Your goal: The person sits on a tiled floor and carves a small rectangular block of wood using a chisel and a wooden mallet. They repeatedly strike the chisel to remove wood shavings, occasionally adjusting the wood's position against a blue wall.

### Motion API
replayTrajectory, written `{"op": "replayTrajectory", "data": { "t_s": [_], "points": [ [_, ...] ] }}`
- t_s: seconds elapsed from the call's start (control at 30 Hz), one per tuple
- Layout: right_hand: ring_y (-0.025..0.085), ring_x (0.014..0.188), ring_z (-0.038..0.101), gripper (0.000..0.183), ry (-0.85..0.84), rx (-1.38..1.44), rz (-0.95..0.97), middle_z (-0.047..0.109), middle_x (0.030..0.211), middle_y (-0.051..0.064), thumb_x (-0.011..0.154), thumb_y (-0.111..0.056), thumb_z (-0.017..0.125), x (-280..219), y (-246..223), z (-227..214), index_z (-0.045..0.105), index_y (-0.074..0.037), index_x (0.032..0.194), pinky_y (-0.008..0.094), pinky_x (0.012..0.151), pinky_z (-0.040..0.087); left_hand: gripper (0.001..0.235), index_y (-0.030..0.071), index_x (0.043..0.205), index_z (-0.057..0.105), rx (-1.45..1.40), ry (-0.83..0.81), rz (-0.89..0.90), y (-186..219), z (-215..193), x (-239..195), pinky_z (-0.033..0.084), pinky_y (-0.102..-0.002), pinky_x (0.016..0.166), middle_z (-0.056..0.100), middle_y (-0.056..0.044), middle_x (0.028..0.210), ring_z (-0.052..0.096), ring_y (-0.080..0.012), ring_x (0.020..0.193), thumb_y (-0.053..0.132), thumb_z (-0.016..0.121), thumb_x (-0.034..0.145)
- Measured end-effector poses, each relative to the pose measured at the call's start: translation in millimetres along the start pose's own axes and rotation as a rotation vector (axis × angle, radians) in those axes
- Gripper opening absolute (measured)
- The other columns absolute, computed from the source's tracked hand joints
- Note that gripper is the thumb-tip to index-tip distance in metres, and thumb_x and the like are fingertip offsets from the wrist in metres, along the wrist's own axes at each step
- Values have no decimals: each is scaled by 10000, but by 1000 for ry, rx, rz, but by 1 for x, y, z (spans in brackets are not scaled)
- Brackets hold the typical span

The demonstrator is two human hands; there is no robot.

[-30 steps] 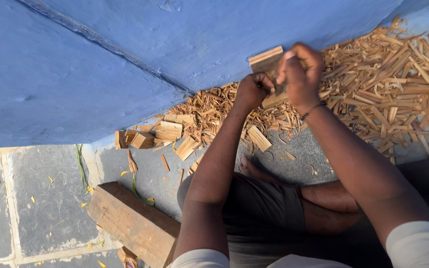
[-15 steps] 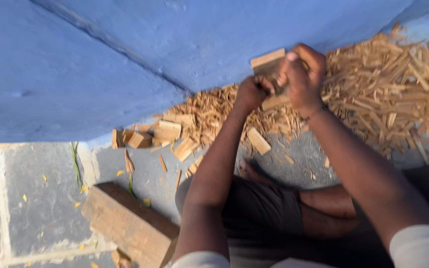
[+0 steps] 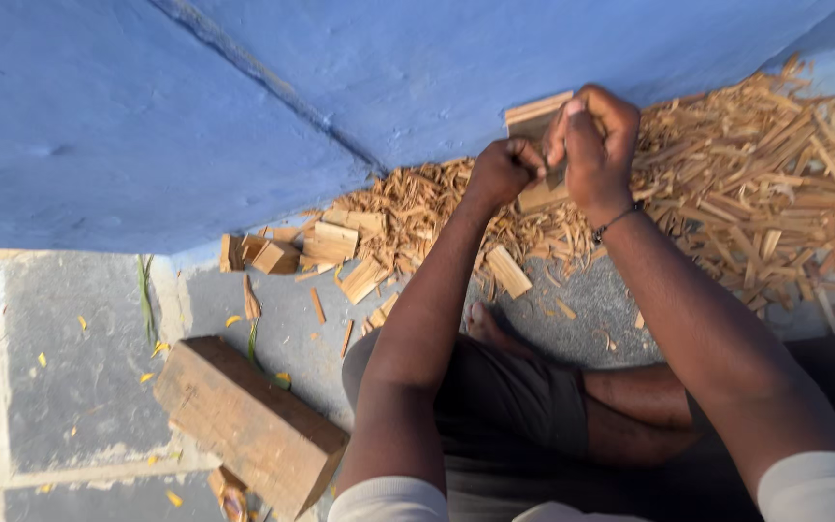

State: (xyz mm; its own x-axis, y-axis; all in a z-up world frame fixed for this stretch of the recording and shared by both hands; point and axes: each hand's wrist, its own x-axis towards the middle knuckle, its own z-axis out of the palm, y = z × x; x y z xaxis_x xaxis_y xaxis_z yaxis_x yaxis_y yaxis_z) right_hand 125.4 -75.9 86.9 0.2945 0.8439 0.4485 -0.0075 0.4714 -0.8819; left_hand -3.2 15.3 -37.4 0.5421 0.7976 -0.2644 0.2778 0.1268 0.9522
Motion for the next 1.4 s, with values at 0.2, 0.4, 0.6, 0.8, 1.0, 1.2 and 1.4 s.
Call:
{"op": "replayTrajectory", "data": {
  "t_s": [0.2, 0.4, 0.6, 0.8, 1.0, 1.2, 1.4],
  "points": [
    [120, 493, 497, 375, 108, 93, -14, 515, 661, 50, 1150, -199, 501, -5, 10, -5, 478, -82, 794, 292, 484, 462, 131, 82, 774, 720, 57, 37, -90, -8, 10, -19, 573, -293, 596, 758, -65, 772, 679, -119, 645, -38, 764, 803],
    [121, 489, 506, 371, 72, 127, -88, 534, 657, 59, 1150, -198, 482, -4, 2, -14, 468, -71, 802, 307, 516, 486, 127, 86, 777, 726, 43, 26, 21, -6, 2, -2, 588, -338, 671, 763, -59, 786, 683, -134, 693, -27, 776, 809],
    [124, 523, 506, 360, 32, -27, 10, 542, 676, 46, 1144, -195, 459, 1, 10, -3, 482, -76, 805, 326, 586, 471, 123, 83, 787, 737, 128, 66, 70, -2, 3, -1, 572, -288, 659, 763, -42, 778, 687, -119, 689, -27, 791, 774],
    [151, 587, 576, 349, 205, 13, -62, 537, 685, 52, 1152, -212, 502, -4, 27, -9, 528, -63, 837, 352, 592, 548, 118, 56, 778, 724, 17, 40, -8, -15, 10, -11, 557, -296, 605, 755, -64, 745, 672, -127, 643, -53, 743, 817],
    [129, 523, 526, 410, 74, 101, -24, 526, 626, 47, 1143, -260, 503, -1, 18, -9, 479, -75, 778, 324, 525, 485, 124, 65, 757, 721, -12, 25, -41, -8, 9, -10, 570, -284, 594, 748, -56, 721, 677, -118, 632, -20, 787, 818],
    [133, 547, 520, 458, 52, 100, -18, 531, 649, 88, 1208, -253, 538, -18, 47, -14, 454, -53, 805, 294, 572, 473, 90, 88, 786, 752, 73, 44, 64, -20, 7, -3, 584, -307, 636, 773, -30, 750, 706, -125, 667, 14, 803, 779],
    [226, 660, 570, 243, 71, 251, -10, 591, 807, 123, 1251, -144, 466, -34, 96, -55, 529, -13, 1056, 329, 667, 484, 76, 126, 790, 769, 117, 74, 263, -53, 7, 19, 586, -320, 651, 773, -30, 757, 710, -124, 689, 122, 820, 733]
  ]
}}
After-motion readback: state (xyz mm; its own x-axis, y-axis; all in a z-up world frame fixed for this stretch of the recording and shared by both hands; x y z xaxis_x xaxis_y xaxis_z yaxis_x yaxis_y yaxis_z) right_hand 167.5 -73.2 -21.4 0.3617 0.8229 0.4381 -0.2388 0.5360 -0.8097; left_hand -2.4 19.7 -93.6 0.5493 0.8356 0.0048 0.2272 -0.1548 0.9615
